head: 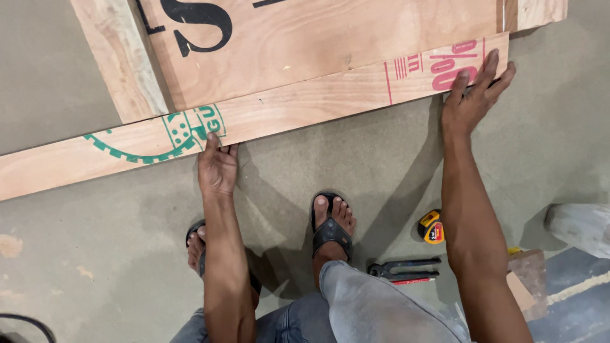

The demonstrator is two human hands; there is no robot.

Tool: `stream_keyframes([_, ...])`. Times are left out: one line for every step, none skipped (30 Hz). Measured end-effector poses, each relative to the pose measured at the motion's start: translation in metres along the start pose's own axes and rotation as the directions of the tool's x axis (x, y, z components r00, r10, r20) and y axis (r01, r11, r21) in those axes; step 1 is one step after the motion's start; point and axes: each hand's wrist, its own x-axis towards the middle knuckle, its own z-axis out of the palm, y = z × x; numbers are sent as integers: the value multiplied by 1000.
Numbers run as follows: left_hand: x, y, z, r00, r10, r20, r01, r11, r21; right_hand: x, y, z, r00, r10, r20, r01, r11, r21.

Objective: The person measures and cuts a wooden plank using a circular saw, then aligns and hammers nails to attach it to a larger wooden board. The person uses a square, pencil, hammer, and nails to complete the assembly.

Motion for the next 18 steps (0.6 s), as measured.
stream_keyframes([3,-1,0,1000,-2,14,2,1000,-1,3,1,1,1000,7,-6,-8,999,-45])
stream_keyframes([6,-2,0,1000,-4,27,4,1000,-1,5,3,2,1000,15,-13,-16,996,-90])
stream_keyframes([5,-3,-2,999,-10,35,10,1000,1,4,6,2,1000,26,-15,-28,990,-138])
stream_keyframes([5,-5,-4,1000,-12,28,12,1000,-11,2,8,2,1000,24,-11,-26,988,-149])
stream_keyframes([7,-6,-6,1000,-8,24,8,1000,-24,1,9,3,1000,18,-8,-19,987,-157])
stream_keyframes([8,-7,-8,1000,-4,19,5,999,-37,1,9,4,1000,13,-5,-13,986,-164])
stream_keyframes([9,-8,-11,1000,-9,22,10,999,-36,1,8,4,1000,5,-11,-6,987,-160])
stream_keyframes([11,-8,-14,1000,-14,24,15,999,-35,2,5,5,1000,-3,-17,1,988,-157])
stream_keyframes([13,-9,-18,999,-22,26,23,999,-35,4,1,4,1000,-11,-22,7,988,-157])
stream_keyframes([16,-11,-23,999,-32,31,34,999,-43,6,-4,2,998,68,1,-65,965,-252])
stream_keyframes([20,-15,-26,999,-37,31,38,998,-50,8,-9,-3,989,146,22,-129,931,-342])
stream_keyframes([26,-21,-30,999,-41,32,43,997,-57,10,-15,-10,974,223,36,-186,883,-431])
stream_keyframes([28,-23,-35,998,-27,51,30,997,-75,11,-25,-10,976,198,87,-140,886,-441])
stream_keyframes([32,-27,-39,997,-12,70,18,995,-93,11,-36,-15,975,172,138,-94,889,-448])
stream_keyframes([35,-25,-44,998,-24,51,28,996,-82,13,-51,-10,971,137,195,-37,895,-445])
stream_keyframes([37,-24,-48,999,-36,32,39,997,-71,11,-68,-5,964,75,256,35,915,-401])
stream_keyframes([39,-27,-50,998,-22,51,26,996,-81,2,-80,-6,949,13,314,103,930,-352])
stream_keyframes([39,-30,-51,997,-6,71,13,996,-90,-8,-93,-1,929,-50,367,169,939,-299])
